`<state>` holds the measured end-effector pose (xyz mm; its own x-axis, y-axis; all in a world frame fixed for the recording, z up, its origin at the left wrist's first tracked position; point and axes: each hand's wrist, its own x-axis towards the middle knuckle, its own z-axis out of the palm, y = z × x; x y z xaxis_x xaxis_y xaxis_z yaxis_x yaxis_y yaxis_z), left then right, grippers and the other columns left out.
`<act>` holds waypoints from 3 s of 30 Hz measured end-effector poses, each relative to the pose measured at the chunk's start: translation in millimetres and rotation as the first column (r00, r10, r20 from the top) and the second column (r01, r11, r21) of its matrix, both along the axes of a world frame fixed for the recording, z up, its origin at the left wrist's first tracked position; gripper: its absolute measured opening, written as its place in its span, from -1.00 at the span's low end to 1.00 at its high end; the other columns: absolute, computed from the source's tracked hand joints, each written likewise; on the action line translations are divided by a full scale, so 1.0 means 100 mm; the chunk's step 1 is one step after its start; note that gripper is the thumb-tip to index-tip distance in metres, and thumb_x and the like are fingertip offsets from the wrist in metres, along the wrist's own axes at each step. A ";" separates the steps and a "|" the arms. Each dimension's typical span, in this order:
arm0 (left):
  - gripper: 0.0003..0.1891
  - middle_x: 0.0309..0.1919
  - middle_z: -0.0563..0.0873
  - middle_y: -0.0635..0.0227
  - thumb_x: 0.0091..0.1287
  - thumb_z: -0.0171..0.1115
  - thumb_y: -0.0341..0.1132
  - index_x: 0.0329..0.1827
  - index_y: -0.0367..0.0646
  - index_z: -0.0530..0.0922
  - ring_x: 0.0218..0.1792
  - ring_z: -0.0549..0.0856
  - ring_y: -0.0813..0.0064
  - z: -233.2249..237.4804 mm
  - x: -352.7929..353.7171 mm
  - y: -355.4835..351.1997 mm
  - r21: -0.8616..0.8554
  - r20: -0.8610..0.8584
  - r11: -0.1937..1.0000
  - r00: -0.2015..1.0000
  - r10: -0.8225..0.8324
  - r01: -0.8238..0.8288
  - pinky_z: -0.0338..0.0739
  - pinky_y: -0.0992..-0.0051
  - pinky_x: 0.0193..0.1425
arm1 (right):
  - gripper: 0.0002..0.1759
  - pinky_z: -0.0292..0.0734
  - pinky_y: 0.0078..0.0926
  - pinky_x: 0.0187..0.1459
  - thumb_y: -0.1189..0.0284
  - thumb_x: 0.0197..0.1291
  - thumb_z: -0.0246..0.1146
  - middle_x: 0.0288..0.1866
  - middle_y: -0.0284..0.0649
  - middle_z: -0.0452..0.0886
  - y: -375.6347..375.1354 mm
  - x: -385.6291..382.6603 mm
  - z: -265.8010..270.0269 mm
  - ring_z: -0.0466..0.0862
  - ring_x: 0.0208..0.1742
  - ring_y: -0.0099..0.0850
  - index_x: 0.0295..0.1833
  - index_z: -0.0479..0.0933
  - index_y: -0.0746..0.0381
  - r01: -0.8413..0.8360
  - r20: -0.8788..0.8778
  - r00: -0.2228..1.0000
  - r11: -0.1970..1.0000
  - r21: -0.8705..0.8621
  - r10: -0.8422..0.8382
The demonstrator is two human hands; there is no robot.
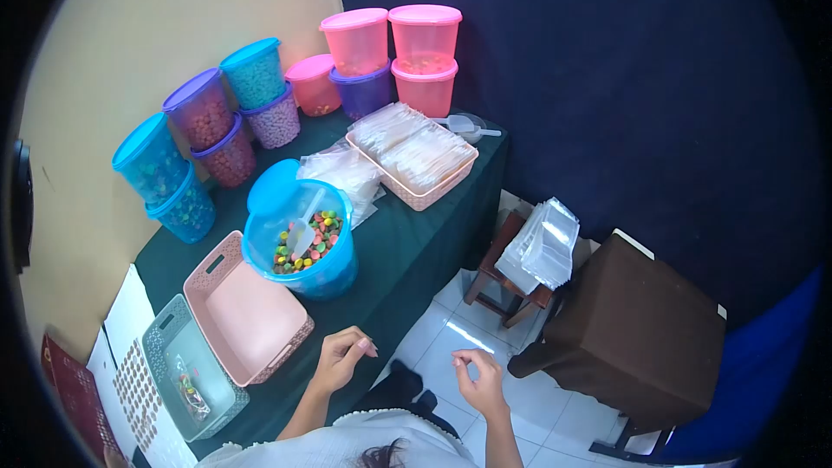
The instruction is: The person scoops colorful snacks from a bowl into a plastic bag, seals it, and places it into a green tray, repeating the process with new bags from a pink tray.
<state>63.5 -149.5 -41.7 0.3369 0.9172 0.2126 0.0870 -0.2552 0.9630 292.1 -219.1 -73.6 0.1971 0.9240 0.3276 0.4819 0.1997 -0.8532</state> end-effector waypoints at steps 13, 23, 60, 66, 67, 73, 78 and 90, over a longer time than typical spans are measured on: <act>-0.73 -0.56 0.56 0.26 0.24 0.06 -0.33 -0.56 -0.32 0.57 -0.47 0.53 0.50 -0.02 0.67 1.48 0.012 0.067 0.999 0.997 0.036 -0.037 0.38 0.55 -0.32 | -0.89 0.41 -0.51 -0.28 0.61 -0.02 0.16 -0.47 -0.23 0.59 1.40 0.48 0.19 0.57 -0.41 -0.38 -0.31 0.53 0.28 -0.126 0.148 0.982 0.992 0.028 0.121; -0.74 -0.25 0.52 0.28 0.21 0.14 -0.38 -0.09 -0.30 0.40 -0.31 0.52 0.56 -0.21 1.03 2.58 -0.109 0.341 0.964 0.901 0.267 -0.244 0.42 0.57 -0.15 | -0.91 0.38 -0.52 -0.25 0.59 0.00 0.15 -0.47 -0.21 0.61 2.19 0.62 0.28 0.57 -0.42 -0.39 -0.33 0.53 0.31 -0.132 0.108 0.985 0.990 -0.045 0.136; -0.36 0.12 0.39 0.19 -0.08 0.27 -0.42 0.18 -0.12 0.35 0.13 0.36 0.16 -0.21 1.27 3.76 0.143 -0.524 0.751 0.595 0.610 -0.645 0.19 0.27 0.20 | -0.86 0.29 -0.39 -0.15 0.42 -0.15 0.26 -0.44 -0.26 0.46 6.47 0.07 0.34 0.48 -0.24 -0.32 -0.49 0.48 0.24 -0.945 0.540 -0.047 0.137 -0.296 0.840; -0.13 0.19 0.31 0.08 -0.19 0.47 -0.16 0.26 -0.15 0.26 0.19 0.33 0.12 0.05 1.17 3.46 0.129 -0.430 0.705 0.601 0.673 -0.697 0.22 0.28 0.22 | -0.93 0.40 -0.45 -0.21 0.52 -0.03 0.21 -0.44 -0.22 0.57 6.38 0.16 0.88 0.58 -0.35 -0.36 -0.40 0.50 0.28 -0.946 0.495 0.266 0.323 -0.030 0.827; -0.08 0.19 0.31 0.04 -0.23 0.50 -0.14 0.27 -0.17 0.24 0.19 0.32 0.13 0.09 1.15 3.37 0.125 -0.376 0.692 0.611 0.696 -0.711 0.24 0.28 0.21 | -0.95 0.42 -0.52 -0.29 0.58 -0.03 0.19 -0.45 -0.21 0.59 6.29 0.20 0.99 0.60 -0.40 -0.42 -0.38 0.50 0.31 -0.895 0.278 0.436 0.443 0.041 0.856; -0.39 0.12 0.41 -0.05 0.20 0.14 -0.13 0.22 -0.35 0.27 0.09 0.46 0.16 0.42 1.06 2.65 0.185 -0.042 0.577 0.580 0.813 -0.795 0.29 0.32 0.16 | -0.86 0.43 -0.65 -0.46 0.70 -0.07 0.19 -0.52 -0.22 0.60 5.65 0.31 1.44 0.59 -0.51 -0.50 -0.32 0.52 0.33 -0.850 0.039 0.493 0.471 0.236 0.869; -0.52 -0.01 0.53 0.01 0.17 0.19 -0.26 0.13 -0.33 0.40 -0.13 0.60 0.28 0.73 1.10 1.91 0.307 -0.027 0.517 0.536 0.844 -0.799 0.43 0.44 -0.02 | -0.86 0.42 -0.49 -0.35 0.54 -0.08 0.28 -0.49 -0.26 0.59 4.82 0.01 1.51 0.56 -0.49 -0.39 -0.32 0.56 0.24 -0.985 0.332 0.066 0.009 0.172 0.941; -0.80 -0.46 0.66 0.19 -0.05 0.25 -0.66 -0.33 -0.32 0.63 -0.49 0.60 0.51 0.53 1.10 0.01 0.116 0.090 0.186 0.196 0.976 -0.976 0.44 0.64 -0.43 | -0.77 0.22 -0.17 -0.01 0.51 -0.22 0.33 -0.32 -0.34 0.54 2.99 -0.51 1.44 0.48 -0.12 -0.29 -0.34 0.52 0.14 -0.916 0.484 0.277 0.076 0.393 0.830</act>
<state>173.9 -148.6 11.3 -0.8084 0.4756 0.3467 0.3586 -0.0690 0.9309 241.5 80.4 70.0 -0.6972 0.0533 0.7149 -0.2967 0.8864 -0.3554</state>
